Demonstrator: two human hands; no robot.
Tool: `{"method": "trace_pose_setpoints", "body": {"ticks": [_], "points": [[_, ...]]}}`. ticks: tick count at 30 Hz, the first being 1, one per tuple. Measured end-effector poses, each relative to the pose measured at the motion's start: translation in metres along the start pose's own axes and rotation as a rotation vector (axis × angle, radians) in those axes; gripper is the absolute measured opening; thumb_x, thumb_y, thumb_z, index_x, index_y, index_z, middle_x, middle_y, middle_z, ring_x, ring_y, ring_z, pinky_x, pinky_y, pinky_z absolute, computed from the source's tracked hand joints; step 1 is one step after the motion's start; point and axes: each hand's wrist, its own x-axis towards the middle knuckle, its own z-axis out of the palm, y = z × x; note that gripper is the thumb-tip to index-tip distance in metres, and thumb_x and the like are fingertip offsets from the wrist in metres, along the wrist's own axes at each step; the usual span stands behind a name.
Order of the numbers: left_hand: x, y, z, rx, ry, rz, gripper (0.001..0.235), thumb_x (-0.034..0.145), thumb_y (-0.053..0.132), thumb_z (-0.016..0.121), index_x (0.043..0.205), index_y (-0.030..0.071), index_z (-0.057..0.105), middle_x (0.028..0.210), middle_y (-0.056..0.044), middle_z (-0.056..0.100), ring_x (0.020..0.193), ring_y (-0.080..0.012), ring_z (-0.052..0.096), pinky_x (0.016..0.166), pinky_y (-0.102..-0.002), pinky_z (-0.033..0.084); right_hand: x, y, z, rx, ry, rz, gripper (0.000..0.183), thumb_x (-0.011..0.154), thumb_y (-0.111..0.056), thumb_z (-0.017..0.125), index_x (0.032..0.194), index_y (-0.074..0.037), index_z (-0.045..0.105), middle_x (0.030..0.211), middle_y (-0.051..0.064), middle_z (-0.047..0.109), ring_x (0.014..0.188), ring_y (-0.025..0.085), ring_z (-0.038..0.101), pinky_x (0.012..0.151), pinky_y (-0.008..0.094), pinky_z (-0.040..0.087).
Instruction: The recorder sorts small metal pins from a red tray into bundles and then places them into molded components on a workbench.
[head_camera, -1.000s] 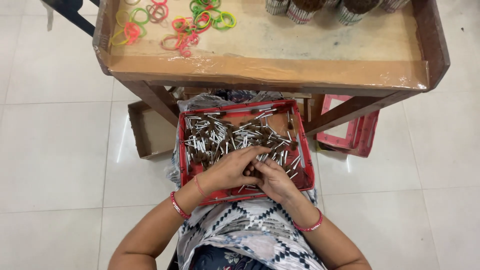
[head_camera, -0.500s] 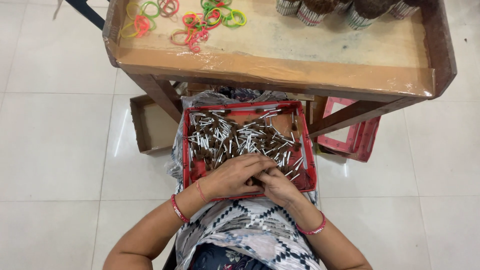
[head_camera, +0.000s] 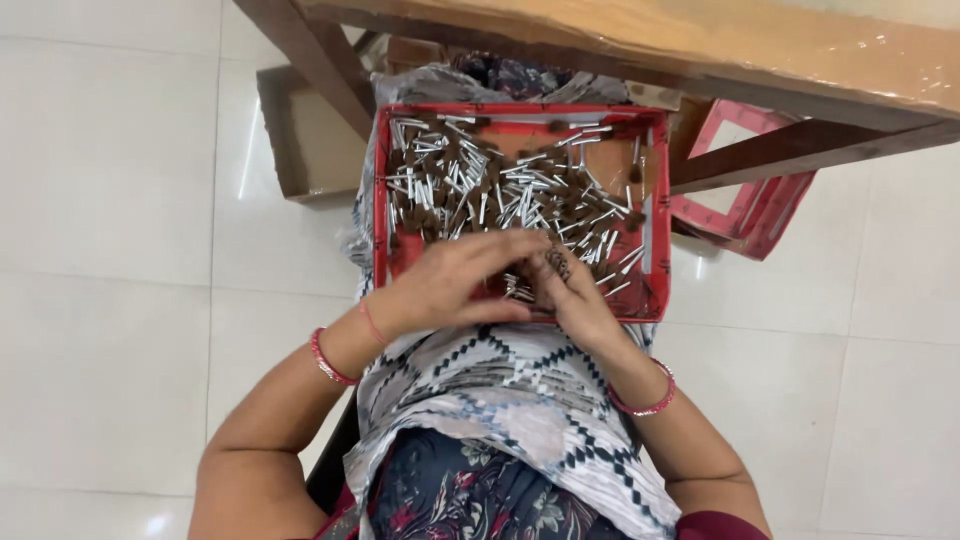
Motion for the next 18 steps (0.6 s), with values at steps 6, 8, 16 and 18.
{"method": "trace_pose_setpoints", "body": {"ticks": [6,8,16,18], "points": [[-0.024,-0.064,-0.049,0.246,0.34,-0.492,0.015,0.102,0.008,0.069,0.118,0.005,0.069,0.109,-0.015,0.073,0.092,-0.031,0.073,0.079,-0.041,0.059,-0.015,-0.046,0.018,0.057,-0.093,-0.067,0.021,0.104,-0.024,0.059,0.112,-0.005,0.056,0.073,-0.007,0.042,0.06,0.004,0.032,0.05,0.023,0.028],[-0.014,-0.081,-0.052,0.307,0.354,-0.486,0.012,0.1,0.006,0.071,0.112,0.004,0.069,0.104,-0.014,0.072,0.089,-0.0324,0.071,0.076,-0.042,0.057,-0.012,-0.034,0.015,0.263,-0.204,0.098,0.022,0.106,-0.027,0.059,0.107,-0.005,0.057,0.073,-0.008,0.04,0.059,0.004,0.033,0.052,0.023,0.03],[0.013,-0.106,-0.028,0.476,0.276,-0.252,0.017,0.088,0.006,0.077,0.102,0.005,0.069,0.098,-0.01,0.069,0.094,-0.0333,0.066,0.082,-0.042,0.054,-0.013,-0.052,0.012,0.373,-0.131,0.145,0.032,0.105,-0.033,0.059,0.108,-0.003,0.064,0.081,0.0,0.058,0.073,0.012,0.055,0.065,0.026,0.047],[0.008,-0.081,-0.027,0.441,0.303,-0.251,0.014,0.092,0.005,0.077,0.104,0.005,0.069,0.1,-0.009,0.069,0.095,-0.032,0.066,0.084,-0.041,0.054,-0.009,-0.064,0.019,0.369,-0.109,0.185,0.033,0.102,-0.035,0.058,0.11,-0.003,0.065,0.085,0.003,0.065,0.079,0.016,0.064,0.07,0.028,0.054]]}}
